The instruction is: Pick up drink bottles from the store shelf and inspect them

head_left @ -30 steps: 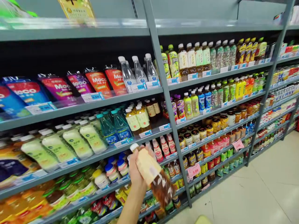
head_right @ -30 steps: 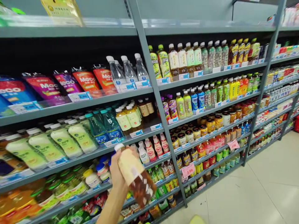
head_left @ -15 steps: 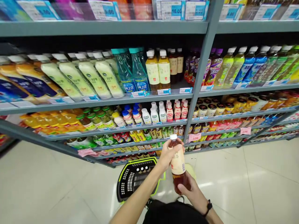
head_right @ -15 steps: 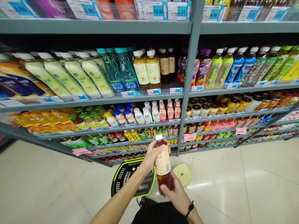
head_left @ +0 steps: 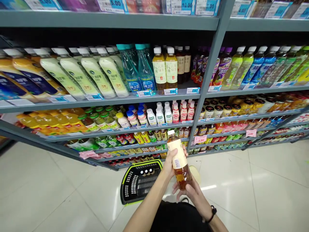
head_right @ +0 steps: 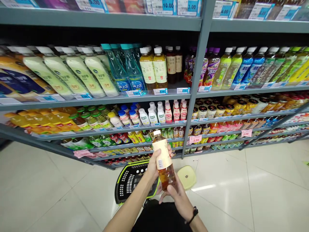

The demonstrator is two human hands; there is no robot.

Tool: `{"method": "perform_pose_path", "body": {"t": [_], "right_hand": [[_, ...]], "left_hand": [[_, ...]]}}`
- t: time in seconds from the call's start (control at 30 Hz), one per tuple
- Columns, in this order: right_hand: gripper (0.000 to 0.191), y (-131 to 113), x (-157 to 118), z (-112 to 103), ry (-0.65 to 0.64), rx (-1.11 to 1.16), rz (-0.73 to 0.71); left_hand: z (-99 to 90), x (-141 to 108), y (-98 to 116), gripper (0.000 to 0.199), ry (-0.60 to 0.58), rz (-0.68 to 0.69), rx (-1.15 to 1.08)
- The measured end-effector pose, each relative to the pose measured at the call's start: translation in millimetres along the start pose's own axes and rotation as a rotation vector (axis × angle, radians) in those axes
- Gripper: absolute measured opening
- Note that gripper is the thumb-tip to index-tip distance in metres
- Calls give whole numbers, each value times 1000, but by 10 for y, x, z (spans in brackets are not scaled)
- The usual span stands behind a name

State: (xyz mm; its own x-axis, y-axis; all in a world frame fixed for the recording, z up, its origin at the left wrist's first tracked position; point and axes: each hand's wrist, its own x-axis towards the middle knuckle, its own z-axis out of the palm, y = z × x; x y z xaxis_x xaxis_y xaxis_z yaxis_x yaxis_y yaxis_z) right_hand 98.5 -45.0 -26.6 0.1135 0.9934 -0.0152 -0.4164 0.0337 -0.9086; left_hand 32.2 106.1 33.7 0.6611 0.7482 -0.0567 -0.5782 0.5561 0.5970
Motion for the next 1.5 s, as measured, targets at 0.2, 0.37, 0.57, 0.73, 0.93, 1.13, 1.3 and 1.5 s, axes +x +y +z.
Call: {"method": "perform_pose_path", "body": {"t": [0.2,0.37,0.57,0.73,0.93,1.13,1.3,1.5], "right_hand": [[65,40,-96,-53,266,-349,-84],[58,-32,-169,41,380,-804,-262],[61,-132,-120,44,434,-1093,-551],[63,-210,-89,-127,407,-1119,-570],[72,-158,-204,-136,242,-319,-57],[83,-379,-157,-26,-194,468,324],[108,-354,-72,-179,-346,784,520],[110,-397,-31,-168,-172,554,527]], "left_hand": [[51,61,132,54,-61,45,-81],[80,42,158,56,-126,53,-124],[75,23,187,54,-148,56,-157],[86,43,187,52,-141,72,-179],[150,32,234,51,-85,60,-204],[232,27,315,44,-58,41,-299],[256,17,338,39,-11,39,-301],[249,48,347,38,-20,37,-287]]}}
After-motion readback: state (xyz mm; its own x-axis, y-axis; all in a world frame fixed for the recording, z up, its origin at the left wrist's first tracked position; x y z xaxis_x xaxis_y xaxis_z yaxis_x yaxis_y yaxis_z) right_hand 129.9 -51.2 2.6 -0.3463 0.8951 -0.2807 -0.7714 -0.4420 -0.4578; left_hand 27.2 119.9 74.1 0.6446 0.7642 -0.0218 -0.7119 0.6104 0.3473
